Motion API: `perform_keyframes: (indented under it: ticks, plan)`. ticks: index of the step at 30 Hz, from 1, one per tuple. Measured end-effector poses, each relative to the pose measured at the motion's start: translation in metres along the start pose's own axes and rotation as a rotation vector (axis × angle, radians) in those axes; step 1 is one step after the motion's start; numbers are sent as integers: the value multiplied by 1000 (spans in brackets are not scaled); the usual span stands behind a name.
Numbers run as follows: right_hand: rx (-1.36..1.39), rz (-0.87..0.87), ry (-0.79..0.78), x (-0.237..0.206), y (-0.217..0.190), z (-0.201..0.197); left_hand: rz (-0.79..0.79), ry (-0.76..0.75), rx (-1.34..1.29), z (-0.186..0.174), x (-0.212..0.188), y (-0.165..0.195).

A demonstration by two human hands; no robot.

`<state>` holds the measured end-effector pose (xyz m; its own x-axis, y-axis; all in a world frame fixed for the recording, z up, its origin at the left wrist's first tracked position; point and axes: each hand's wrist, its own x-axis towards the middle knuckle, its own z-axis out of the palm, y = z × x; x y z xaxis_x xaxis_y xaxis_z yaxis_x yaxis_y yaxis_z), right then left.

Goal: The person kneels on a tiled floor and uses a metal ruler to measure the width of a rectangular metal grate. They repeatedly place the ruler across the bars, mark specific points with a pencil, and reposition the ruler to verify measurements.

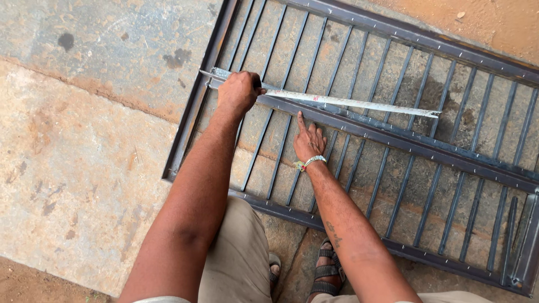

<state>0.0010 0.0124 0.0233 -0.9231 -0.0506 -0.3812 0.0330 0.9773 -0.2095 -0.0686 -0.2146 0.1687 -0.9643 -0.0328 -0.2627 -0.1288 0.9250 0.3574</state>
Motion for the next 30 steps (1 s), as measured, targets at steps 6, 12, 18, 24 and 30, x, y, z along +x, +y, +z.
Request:
perform_keyframes:
  ticks: [6,12,18,24,30]
  plan:
    - [46,19,31,0,-5,11,-7,12,-48,0,-5,-2]
    - [85,-39,141,-7,-12,30,-1,30,-58,-4,-6,-5]
    - [81,-111,57,-9,-36,25,25,67,-66,-3,-7,-3]
    - [2,-149,-11,7,-54,13,-29,44,-84,-6,-12,-8]
    - [-58,-67,-102,11,-64,8,-7,59,-54,-6,-13,-8]
